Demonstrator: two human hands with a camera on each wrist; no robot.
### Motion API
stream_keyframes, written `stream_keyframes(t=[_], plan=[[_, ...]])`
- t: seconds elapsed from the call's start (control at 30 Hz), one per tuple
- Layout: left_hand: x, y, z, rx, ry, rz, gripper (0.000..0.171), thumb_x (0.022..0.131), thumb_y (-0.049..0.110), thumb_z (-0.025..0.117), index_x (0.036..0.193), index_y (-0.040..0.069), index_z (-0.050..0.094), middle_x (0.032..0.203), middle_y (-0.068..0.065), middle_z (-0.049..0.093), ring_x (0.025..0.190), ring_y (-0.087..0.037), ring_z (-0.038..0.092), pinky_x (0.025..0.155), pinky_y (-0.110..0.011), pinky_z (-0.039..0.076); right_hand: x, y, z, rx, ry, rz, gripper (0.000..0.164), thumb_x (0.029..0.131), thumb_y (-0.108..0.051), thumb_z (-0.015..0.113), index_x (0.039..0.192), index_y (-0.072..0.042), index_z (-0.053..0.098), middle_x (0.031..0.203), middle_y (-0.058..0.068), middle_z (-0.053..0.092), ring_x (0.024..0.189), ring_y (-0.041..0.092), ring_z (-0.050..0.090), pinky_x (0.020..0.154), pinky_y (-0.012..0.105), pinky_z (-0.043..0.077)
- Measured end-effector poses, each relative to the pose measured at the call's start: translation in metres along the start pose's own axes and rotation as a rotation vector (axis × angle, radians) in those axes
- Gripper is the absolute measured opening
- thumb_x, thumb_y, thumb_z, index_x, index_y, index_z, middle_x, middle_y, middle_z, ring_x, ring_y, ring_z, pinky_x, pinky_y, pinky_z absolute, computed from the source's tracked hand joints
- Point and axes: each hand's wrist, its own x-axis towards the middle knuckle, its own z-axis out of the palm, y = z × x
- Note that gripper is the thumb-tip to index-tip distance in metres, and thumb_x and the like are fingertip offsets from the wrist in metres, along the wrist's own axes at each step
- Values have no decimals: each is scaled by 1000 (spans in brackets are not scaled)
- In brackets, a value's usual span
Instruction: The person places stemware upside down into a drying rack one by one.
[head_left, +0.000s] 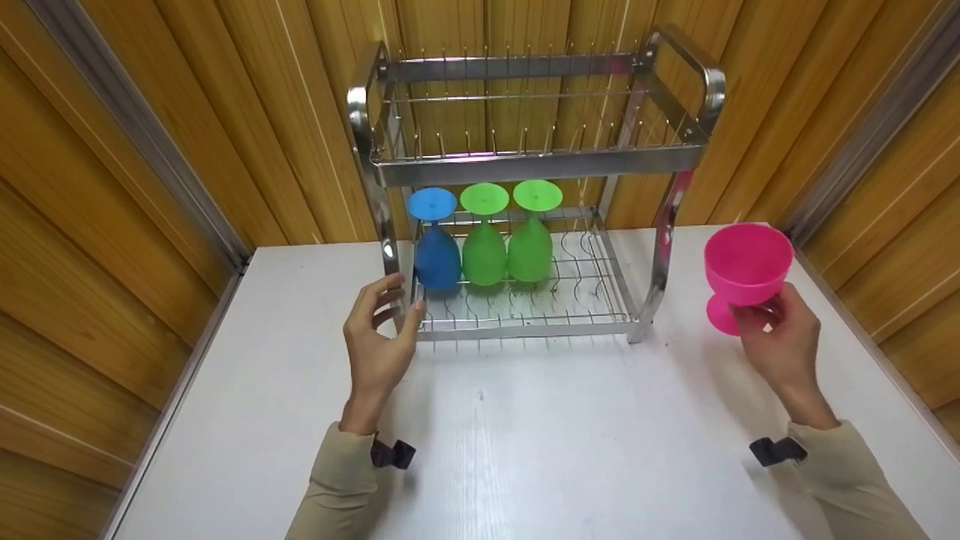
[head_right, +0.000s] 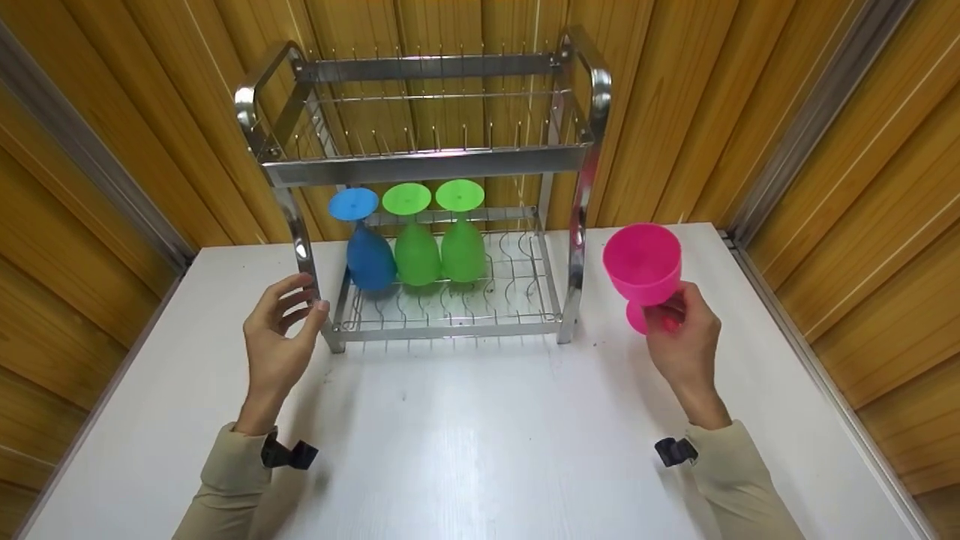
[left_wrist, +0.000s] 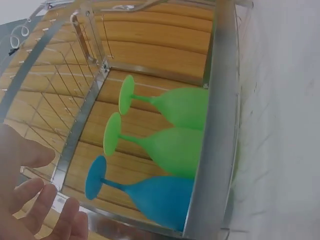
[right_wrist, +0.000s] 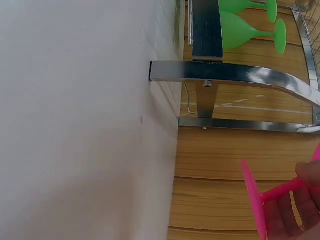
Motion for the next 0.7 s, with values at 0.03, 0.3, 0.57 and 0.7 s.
stream_keyframes(t=[0.03, 0.3, 0.57, 0.7], plan=[[-2, 5, 2, -11, -20, -3, 44, 94, 7, 81, 136, 6, 67, 132, -14, 70, 120, -32, 70, 100, -52, 63, -1, -4, 0, -15, 8, -48, 49, 86, 13, 79, 132, 7, 65, 118, -18, 70, 109, -3, 66, 91, 5, 53], [-15, 32, 16, -111, -209, 40, 57, 90, 10, 84, 143, 5, 62, 140, -13, 67, 125, -27, 69, 103, -46, 62, -8, -46, 1, -157, -17, -310, 42, 84, 6, 83, 124, 8, 69, 111, 22, 74, 102, -4, 65, 95, 4, 50], [-23, 41, 27, -135, -369, 72, 68, 88, 24, 88, 150, 19, 58, 147, -1, 62, 132, -23, 65, 105, -49, 61, -13, -78, 21, -360, -104, -387, 37, 85, 6, 83, 119, 4, 69, 108, 21, 73, 96, 37, 73, 99, 12, 53], [-21, 42, 35, -120, -431, 85, 73, 87, 30, 88, 152, 24, 57, 149, 3, 60, 135, -23, 62, 105, -46, 61, -14, -91, 32, -435, -142, -436, 38, 82, 7, 86, 116, 2, 70, 107, 20, 73, 95, 37, 72, 87, 51, 68]])
